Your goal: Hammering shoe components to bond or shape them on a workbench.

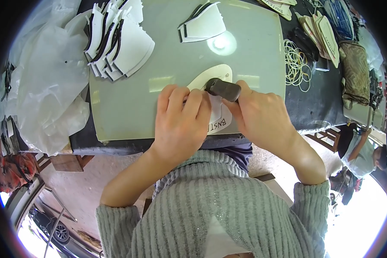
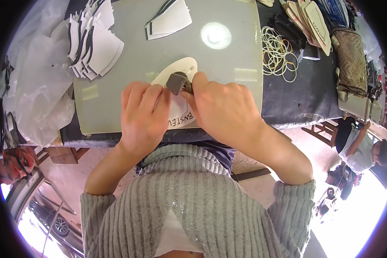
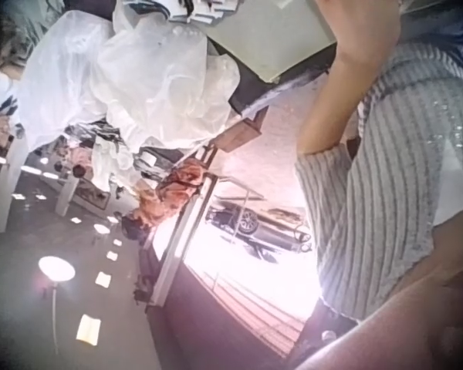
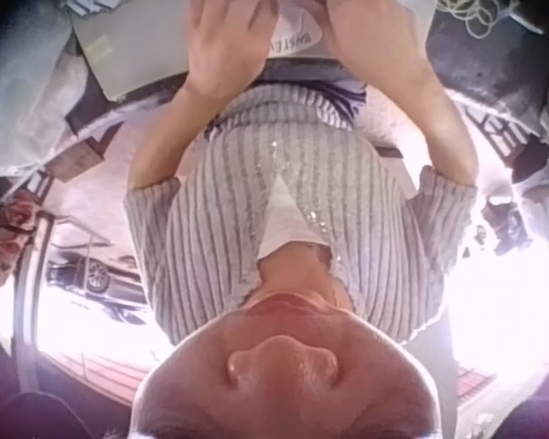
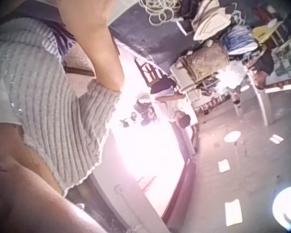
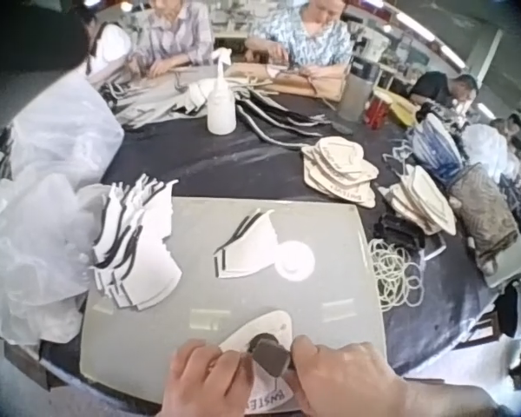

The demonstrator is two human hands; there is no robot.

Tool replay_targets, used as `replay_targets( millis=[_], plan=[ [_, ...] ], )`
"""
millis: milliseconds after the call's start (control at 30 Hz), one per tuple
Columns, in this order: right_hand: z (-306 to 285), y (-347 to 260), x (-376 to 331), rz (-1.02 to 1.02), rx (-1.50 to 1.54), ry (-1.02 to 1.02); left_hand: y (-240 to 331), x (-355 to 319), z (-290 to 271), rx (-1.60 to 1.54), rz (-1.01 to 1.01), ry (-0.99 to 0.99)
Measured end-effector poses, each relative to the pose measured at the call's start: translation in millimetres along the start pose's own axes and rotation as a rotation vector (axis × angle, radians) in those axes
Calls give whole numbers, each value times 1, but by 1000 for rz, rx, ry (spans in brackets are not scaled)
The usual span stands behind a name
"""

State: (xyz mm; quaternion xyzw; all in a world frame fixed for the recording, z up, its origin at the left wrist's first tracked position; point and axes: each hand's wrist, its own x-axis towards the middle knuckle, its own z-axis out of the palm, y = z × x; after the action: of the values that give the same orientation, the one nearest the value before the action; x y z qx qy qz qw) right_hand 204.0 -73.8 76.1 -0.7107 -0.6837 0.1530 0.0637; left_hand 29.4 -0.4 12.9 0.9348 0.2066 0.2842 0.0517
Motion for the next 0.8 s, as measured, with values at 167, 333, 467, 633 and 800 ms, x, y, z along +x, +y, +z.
replay_targets(
  millis=[167,333,467,633,800],
  plan=[
    [-6,-2,1,-13,52,85,3,1,-4,11,-34,-44],
    [-5,3,2,15,24,8,2,0,-3,14,-41,-48],
    [2,5,1,23,5,-36,4,2,-3,8,-36,-16],
    [2,4,5,18,-17,-60,-5,-5,-3,-222,-213,5],
    [4,5,0,28,-25,0,-5,-12,0,-241,-201,51]
  ],
)
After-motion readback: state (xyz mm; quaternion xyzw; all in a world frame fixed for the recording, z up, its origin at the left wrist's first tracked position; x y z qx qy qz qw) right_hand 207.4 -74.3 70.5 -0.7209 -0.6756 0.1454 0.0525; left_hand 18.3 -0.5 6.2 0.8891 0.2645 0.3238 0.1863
